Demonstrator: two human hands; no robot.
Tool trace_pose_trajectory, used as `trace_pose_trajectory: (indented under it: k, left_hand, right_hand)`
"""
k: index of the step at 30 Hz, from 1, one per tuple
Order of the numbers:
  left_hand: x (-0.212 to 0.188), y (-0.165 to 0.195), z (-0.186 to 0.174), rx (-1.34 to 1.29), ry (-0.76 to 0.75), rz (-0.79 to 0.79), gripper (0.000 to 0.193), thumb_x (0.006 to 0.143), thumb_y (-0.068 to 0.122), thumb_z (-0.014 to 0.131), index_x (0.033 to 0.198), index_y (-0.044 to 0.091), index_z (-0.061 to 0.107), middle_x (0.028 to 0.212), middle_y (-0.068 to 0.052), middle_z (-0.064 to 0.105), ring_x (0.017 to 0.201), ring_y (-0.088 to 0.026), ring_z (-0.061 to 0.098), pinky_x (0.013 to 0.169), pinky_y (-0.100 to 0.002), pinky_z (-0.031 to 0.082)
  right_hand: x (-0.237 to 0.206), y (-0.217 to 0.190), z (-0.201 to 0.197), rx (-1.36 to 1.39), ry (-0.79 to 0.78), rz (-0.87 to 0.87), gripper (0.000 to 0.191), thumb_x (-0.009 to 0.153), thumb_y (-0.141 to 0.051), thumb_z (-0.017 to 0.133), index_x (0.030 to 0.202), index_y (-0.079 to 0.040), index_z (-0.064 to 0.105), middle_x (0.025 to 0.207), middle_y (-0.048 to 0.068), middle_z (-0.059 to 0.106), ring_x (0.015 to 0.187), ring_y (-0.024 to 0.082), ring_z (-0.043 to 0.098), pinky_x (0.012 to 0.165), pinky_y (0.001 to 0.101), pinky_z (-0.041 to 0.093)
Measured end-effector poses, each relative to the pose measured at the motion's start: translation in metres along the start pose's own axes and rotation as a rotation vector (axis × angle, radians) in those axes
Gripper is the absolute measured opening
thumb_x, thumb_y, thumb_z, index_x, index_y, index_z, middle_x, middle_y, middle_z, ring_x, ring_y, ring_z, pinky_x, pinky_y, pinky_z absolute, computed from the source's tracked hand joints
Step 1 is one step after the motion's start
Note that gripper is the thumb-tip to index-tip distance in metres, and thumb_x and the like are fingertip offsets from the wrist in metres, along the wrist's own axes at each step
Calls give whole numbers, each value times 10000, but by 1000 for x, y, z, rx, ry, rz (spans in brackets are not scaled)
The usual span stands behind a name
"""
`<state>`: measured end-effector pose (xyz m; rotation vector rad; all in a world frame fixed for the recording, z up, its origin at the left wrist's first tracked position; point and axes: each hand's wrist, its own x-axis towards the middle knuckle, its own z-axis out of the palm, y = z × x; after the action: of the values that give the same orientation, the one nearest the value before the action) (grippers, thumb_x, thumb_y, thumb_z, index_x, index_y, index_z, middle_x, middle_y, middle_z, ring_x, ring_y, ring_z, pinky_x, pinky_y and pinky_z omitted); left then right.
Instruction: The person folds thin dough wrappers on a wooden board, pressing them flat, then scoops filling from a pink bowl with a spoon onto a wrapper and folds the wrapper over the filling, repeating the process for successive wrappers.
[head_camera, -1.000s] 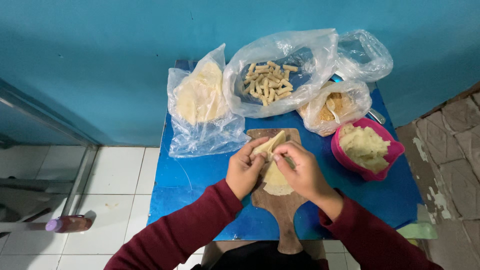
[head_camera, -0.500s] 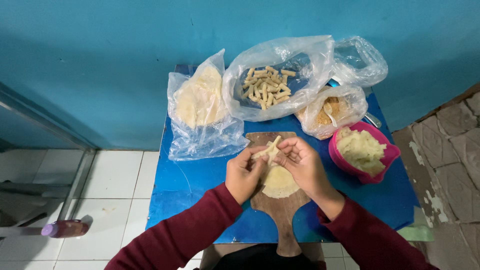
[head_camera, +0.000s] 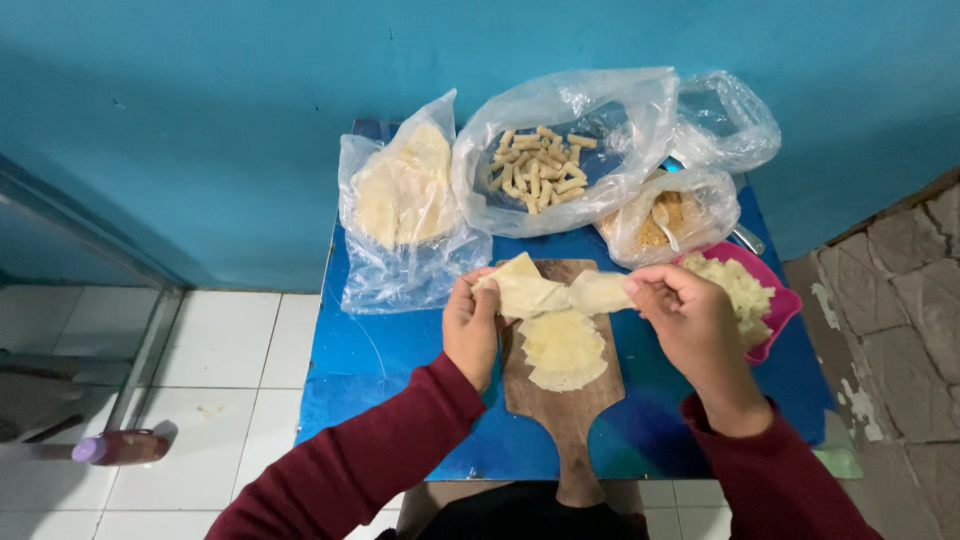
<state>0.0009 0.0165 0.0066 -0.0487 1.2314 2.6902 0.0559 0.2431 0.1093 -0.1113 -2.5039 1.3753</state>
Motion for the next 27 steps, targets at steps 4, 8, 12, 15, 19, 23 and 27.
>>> trace_pose_trajectory:
  k: [4, 8, 12, 15, 19, 23, 27]
  left_hand:
    - [1, 2, -1, 10, 65, 35, 209, 1070, 219, 496, 1211, 72, 546, 1057, -64, 673, 902, -142, 667, 770, -325, 589]
    - [3, 2, -1, -18, 79, 26, 203, 1060, 212, 490, 1203, 75, 538, 1086, -72, 674, 941, -150, 687, 811, -329, 602]
    - [3, 1, -2, 6, 74, 28, 201, 1071, 215, 489, 1203, 72, 540, 1079, -79, 672, 922, -152, 677, 796, -335, 591]
    - [3, -1, -2, 14, 65, 48, 198, 1077, 211, 494, 1205, 66, 538, 1087, -75, 664, 931, -151, 671, 798, -335, 583]
    - [2, -3, -3, -19, 39, 33, 200, 1078, 214, 487, 1198, 61, 533, 1100, -79, 669, 944, -153, 679, 818, -337, 596]
    - [1, -1, -1, -22, 25, 34, 204, 1080, 210, 486, 1208, 59, 531, 1117, -89, 669, 959, -161, 677, 835, -342, 591]
    - [0, 1, -2, -18, -4, 27, 208, 1080, 210, 487, 1213, 57, 532, 1125, -94, 667, 978, -166, 683, 864, -348, 595]
  right_hand:
    - [-13, -22, -1, -63, -56, -72, 172, 951, -168, 725, 1017, -11, 745, 743, -40, 665, 670, 24, 579, 596, 206, 477]
    - [-28, -28, 3, -22, -287, -20, 171, 926, -184, 721, 992, -31, 761, 724, -65, 662, 654, 4, 552, 569, 201, 466]
    - [-43, -14, 15, 24, -445, 151, 163, 911, -183, 741, 958, -37, 795, 686, -30, 644, 618, 15, 502, 539, 215, 434]
    - [-52, 3, 30, -180, -380, 268, 170, 873, -183, 767, 990, -63, 795, 638, 19, 647, 574, 46, 488, 515, 248, 425]
    - [-64, 21, 37, -105, -255, 198, 166, 867, -164, 761, 985, -48, 754, 650, 3, 636, 593, 38, 524, 530, 245, 470]
    - [-68, 24, 36, -196, -173, 168, 170, 852, -180, 779, 962, -56, 742, 648, 41, 660, 564, 98, 587, 532, 272, 494]
    - [-70, 11, 35, -381, -157, 130, 185, 834, -207, 806, 959, -88, 739, 710, 98, 687, 579, 209, 664, 548, 327, 507]
